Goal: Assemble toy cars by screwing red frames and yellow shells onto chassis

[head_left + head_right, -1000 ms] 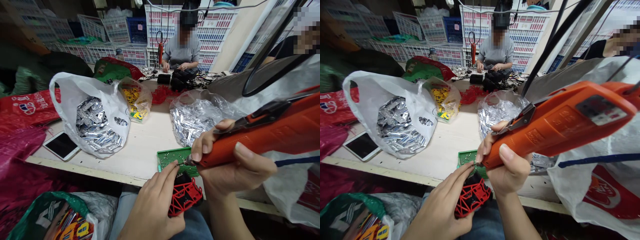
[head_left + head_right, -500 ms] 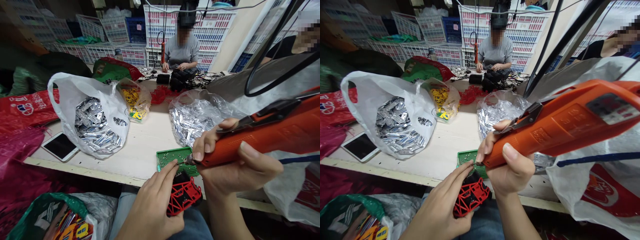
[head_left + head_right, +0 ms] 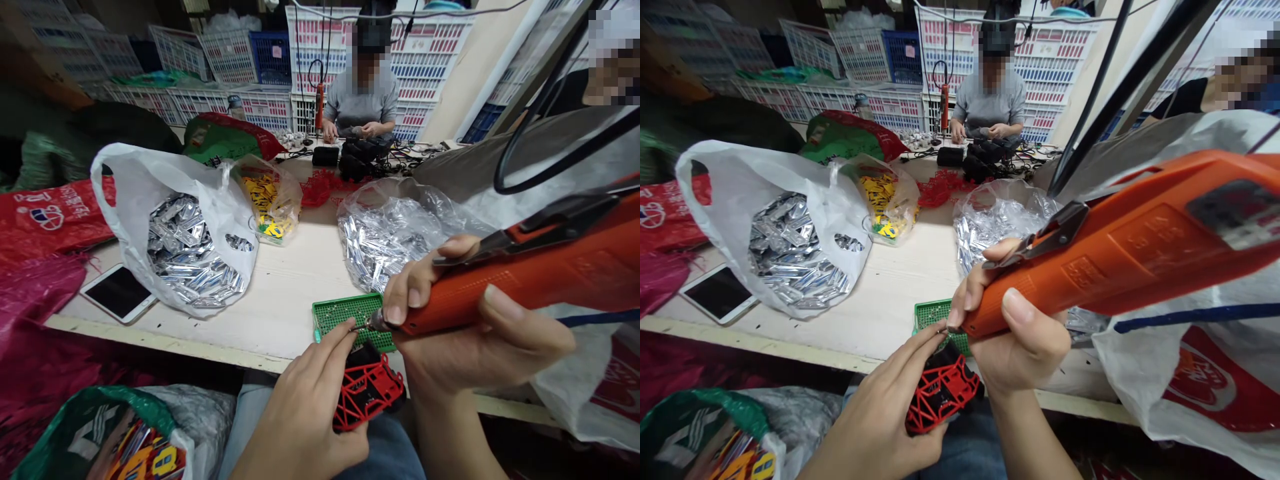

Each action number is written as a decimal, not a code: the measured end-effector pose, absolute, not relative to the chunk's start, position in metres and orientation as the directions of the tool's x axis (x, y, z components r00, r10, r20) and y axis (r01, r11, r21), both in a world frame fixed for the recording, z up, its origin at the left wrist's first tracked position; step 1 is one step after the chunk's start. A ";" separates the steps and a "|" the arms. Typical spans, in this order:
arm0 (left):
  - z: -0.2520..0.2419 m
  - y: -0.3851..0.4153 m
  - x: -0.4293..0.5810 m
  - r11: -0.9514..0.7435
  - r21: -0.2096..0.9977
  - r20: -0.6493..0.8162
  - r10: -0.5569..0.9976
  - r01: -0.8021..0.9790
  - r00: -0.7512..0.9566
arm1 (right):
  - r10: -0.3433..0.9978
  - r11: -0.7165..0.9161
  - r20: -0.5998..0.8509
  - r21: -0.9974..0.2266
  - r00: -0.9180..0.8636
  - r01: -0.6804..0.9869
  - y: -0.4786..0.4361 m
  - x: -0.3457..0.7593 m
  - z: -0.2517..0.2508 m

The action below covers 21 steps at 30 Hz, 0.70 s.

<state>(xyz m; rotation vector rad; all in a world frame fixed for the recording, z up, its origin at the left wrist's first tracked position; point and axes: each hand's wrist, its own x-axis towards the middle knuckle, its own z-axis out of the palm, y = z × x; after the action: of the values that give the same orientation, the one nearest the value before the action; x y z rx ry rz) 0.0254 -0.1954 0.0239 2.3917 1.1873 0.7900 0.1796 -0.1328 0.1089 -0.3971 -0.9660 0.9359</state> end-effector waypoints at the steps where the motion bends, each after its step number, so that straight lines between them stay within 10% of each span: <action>1: 0.023 -0.195 0.026 -0.585 0.534 0.324 0.809 0.611 0.491 | 0.819 0.566 0.524 -0.668 0.233 -0.484 -0.133 0.179 0.109; 10: 0.028 -0.203 0.022 -0.498 0.690 0.270 0.850 0.524 0.452 | 0.803 0.590 0.548 -0.675 0.234 -0.443 -0.128 0.181 0.106; 16: 0.010 -0.196 0.004 0.055 0.995 -0.053 0.998 0.088 -0.025 | 0.778 0.628 0.529 -0.647 0.338 -0.433 -0.123 0.181 0.110; 21: -0.001 -0.179 0.003 0.102 0.993 -0.112 0.976 -0.059 -0.188 | 0.821 0.568 0.506 -0.678 0.266 -0.467 -0.136 0.168 0.123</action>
<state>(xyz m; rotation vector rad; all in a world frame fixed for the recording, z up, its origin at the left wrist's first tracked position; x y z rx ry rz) 0.0029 -0.1791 -0.0014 0.9959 1.3602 1.2890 0.1678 -0.1357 0.1231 -0.4381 -0.9510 0.9077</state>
